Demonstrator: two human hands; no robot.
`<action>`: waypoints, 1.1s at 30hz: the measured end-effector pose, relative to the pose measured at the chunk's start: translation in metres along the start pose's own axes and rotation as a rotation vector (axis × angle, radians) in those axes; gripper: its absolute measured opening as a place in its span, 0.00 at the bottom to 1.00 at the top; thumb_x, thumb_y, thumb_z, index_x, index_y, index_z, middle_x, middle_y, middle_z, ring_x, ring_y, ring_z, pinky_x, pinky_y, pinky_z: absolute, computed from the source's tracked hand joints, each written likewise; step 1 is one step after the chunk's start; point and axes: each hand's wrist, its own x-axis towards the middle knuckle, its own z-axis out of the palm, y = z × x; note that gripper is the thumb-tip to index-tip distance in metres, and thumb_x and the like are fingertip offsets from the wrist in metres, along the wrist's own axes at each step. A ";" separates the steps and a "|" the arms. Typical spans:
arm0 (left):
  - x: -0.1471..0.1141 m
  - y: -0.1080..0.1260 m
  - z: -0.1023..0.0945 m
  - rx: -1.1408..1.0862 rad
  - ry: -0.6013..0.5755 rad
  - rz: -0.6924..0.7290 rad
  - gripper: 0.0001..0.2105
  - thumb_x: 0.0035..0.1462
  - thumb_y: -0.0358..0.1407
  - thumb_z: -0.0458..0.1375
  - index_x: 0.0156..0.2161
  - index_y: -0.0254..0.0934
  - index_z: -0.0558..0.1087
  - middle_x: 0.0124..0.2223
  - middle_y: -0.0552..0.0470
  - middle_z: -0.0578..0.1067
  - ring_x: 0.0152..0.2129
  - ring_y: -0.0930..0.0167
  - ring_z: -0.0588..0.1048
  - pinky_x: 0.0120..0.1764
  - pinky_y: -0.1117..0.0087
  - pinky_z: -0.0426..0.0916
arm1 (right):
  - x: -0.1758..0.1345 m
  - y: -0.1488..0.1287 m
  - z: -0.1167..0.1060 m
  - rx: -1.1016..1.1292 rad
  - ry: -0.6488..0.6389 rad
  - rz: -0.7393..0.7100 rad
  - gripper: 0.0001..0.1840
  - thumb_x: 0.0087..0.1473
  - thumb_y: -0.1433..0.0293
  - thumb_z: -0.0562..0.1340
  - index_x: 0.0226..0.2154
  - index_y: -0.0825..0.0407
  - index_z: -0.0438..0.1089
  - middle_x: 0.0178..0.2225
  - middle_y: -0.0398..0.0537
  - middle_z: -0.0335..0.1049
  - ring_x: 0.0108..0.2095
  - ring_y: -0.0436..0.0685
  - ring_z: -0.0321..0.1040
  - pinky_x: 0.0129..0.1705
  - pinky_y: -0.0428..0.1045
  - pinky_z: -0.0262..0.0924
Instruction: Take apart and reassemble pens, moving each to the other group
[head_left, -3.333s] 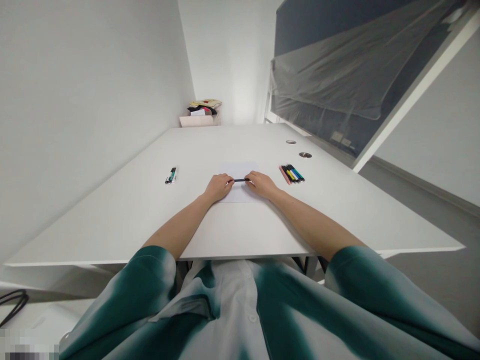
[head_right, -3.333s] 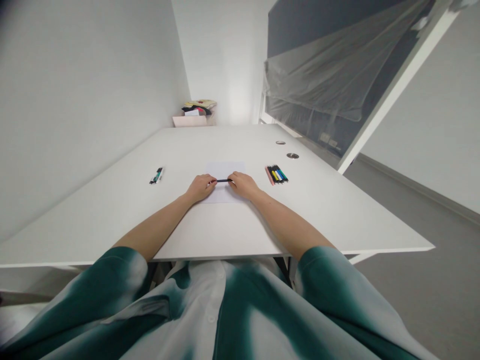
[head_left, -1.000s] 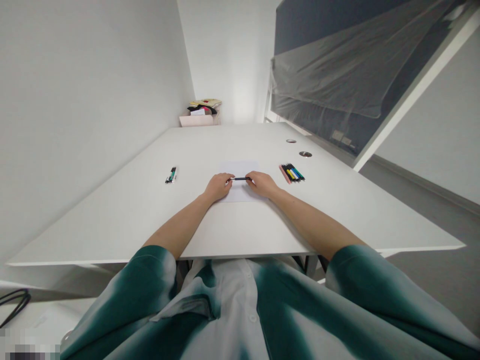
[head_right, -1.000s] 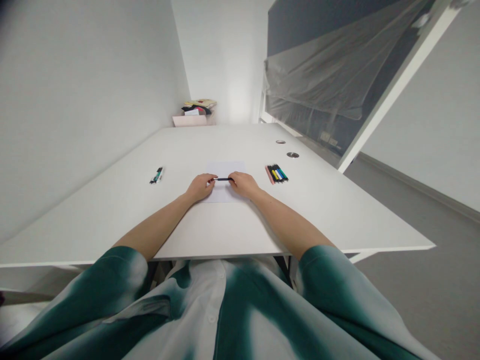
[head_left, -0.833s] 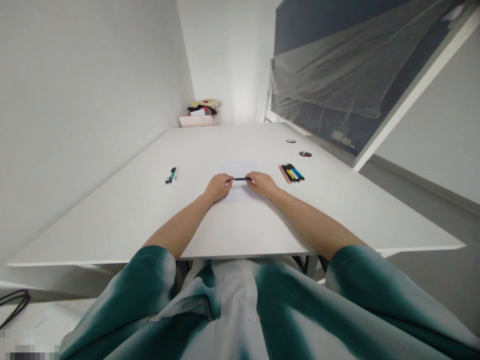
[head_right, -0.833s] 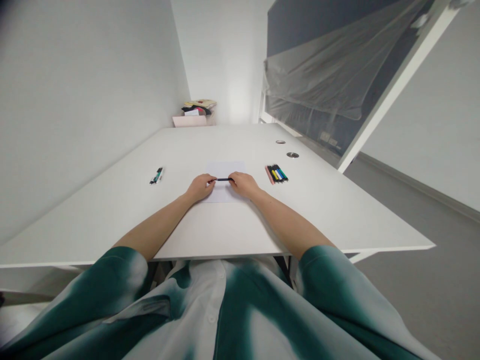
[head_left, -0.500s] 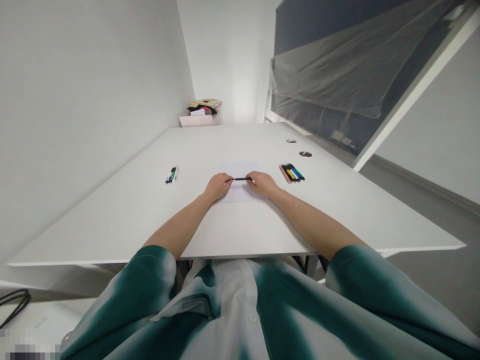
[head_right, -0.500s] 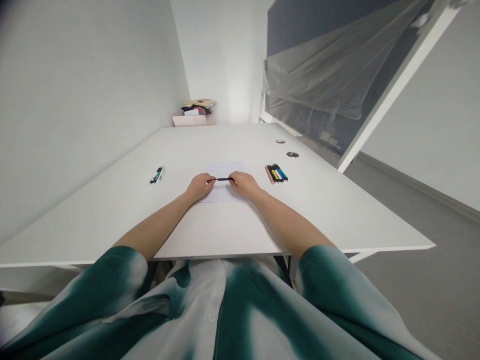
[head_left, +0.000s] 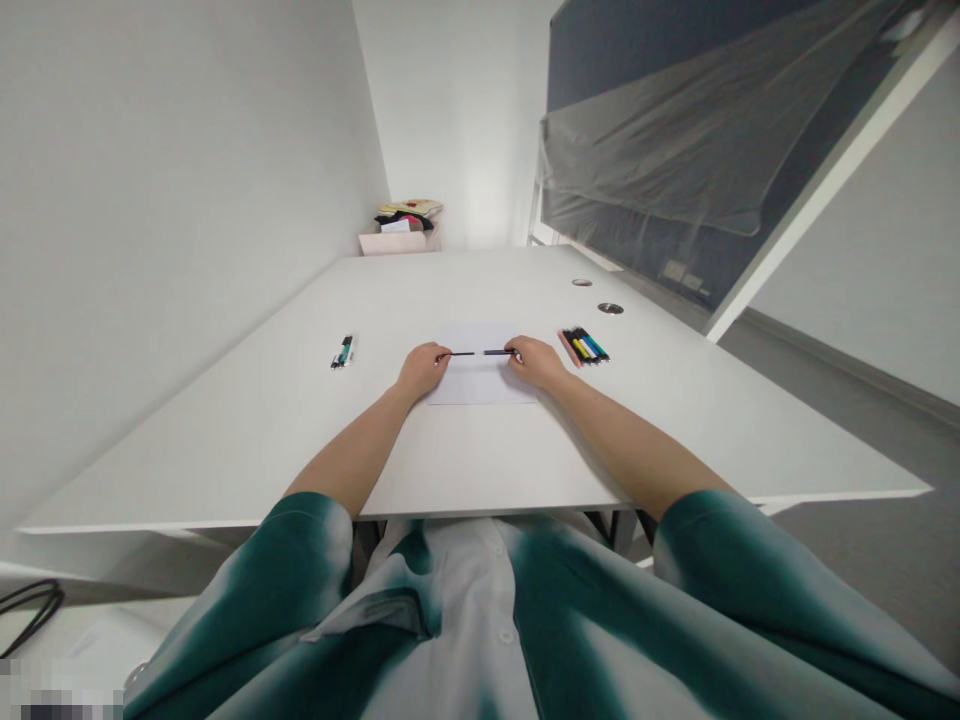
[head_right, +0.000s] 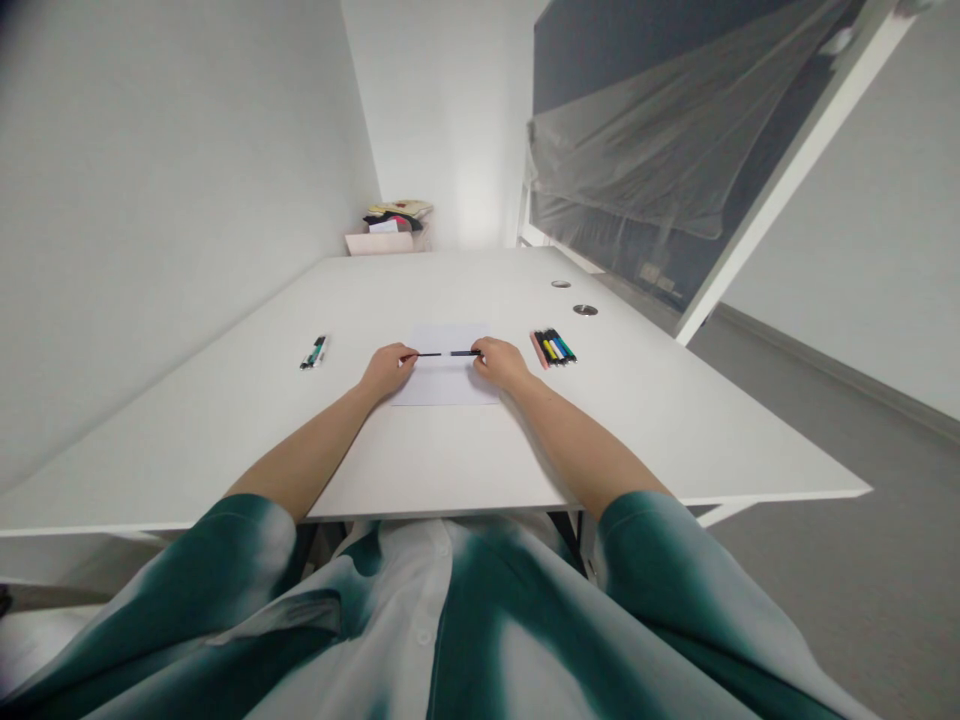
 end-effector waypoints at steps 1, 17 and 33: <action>0.000 -0.003 -0.001 0.002 0.010 -0.014 0.14 0.62 0.35 0.51 0.42 0.37 0.80 0.38 0.46 0.80 0.37 0.65 0.76 0.46 0.63 0.71 | 0.000 0.002 0.000 -0.002 0.006 0.018 0.18 0.55 0.74 0.56 0.47 0.52 0.74 0.47 0.52 0.76 0.47 0.60 0.71 0.48 0.50 0.61; -0.001 -0.022 -0.001 -0.040 0.059 -0.175 0.12 0.60 0.34 0.54 0.40 0.39 0.81 0.40 0.46 0.82 0.39 0.62 0.78 0.46 0.63 0.72 | 0.003 0.009 0.014 -0.041 -0.031 0.133 0.22 0.59 0.77 0.54 0.52 0.54 0.73 0.52 0.59 0.70 0.52 0.62 0.67 0.53 0.52 0.62; -0.003 0.015 -0.001 0.043 -0.194 0.098 0.15 0.61 0.36 0.51 0.43 0.36 0.81 0.40 0.45 0.80 0.39 0.65 0.77 0.47 0.65 0.69 | 0.013 0.001 0.022 0.132 -0.027 0.102 0.17 0.59 0.75 0.57 0.47 0.51 0.78 0.45 0.52 0.78 0.47 0.59 0.72 0.52 0.50 0.61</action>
